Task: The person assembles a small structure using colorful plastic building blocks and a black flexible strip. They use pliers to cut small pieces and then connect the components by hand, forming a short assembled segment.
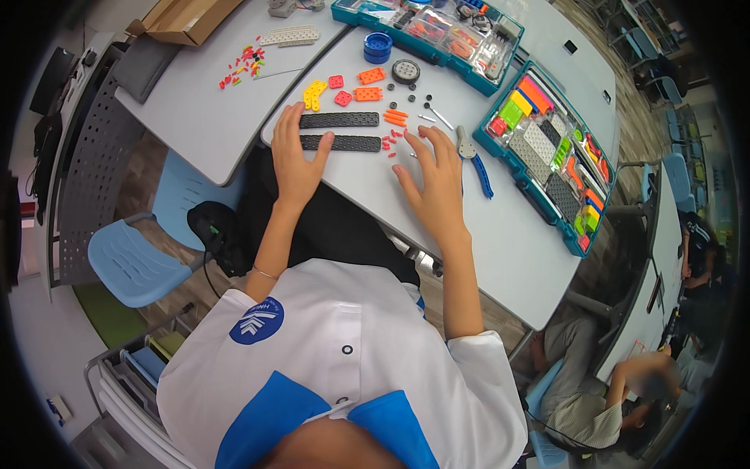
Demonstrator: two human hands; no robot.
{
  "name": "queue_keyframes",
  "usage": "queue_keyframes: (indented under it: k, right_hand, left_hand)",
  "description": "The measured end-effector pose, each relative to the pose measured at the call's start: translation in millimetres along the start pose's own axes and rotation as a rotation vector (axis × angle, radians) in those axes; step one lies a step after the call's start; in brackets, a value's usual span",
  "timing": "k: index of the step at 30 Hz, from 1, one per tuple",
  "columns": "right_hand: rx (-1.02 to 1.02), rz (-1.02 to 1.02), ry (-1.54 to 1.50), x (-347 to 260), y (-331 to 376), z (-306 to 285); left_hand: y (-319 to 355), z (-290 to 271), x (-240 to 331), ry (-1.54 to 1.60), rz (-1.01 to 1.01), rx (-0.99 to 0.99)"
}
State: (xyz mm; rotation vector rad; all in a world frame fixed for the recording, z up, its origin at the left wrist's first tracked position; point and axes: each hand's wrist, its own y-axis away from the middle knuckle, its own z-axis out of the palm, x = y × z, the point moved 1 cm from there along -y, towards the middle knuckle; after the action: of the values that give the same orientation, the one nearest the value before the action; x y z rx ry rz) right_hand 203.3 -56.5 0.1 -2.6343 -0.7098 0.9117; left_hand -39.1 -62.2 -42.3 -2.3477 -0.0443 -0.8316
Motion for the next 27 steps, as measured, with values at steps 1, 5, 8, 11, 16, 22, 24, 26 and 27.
queue_keyframes:
  k: [1,5,8,11,16,22,24,26,27]
  right_hand:
    - [-0.001,0.005,-0.004,1,0,5]
    - [-0.033,0.035,0.02,-3,-2,9]
    - [-0.044,0.065,0.004,-2,2,12]
    - [-0.074,0.024,0.056,-4,0,14]
    - [-0.114,0.025,0.069,-3,-1,16]
    - [-0.122,0.012,0.067,-4,-2,17]
    - [-0.12,0.014,0.09,-3,-2,18]
    - [-0.117,0.017,0.067,-3,-2,17]
    - [-0.114,0.023,0.058,-3,-1,17]
  left_hand:
    - [1,3,0,-0.042,0.017,0.015]
    - [2,3,-4,-0.041,-0.004,0.02]
    - [4,3,-6,-0.03,-0.01,0.016]
    - [3,1,-6,-0.01,-0.008,0.044]
    - [5,1,-6,0.035,-0.018,0.046]
    - [7,1,-6,0.038,-0.029,0.065]
    - [8,0,-8,0.042,-0.028,0.068]
    - [7,2,-6,0.053,-0.017,0.065]
    - [6,2,-6,0.051,-0.027,0.065]
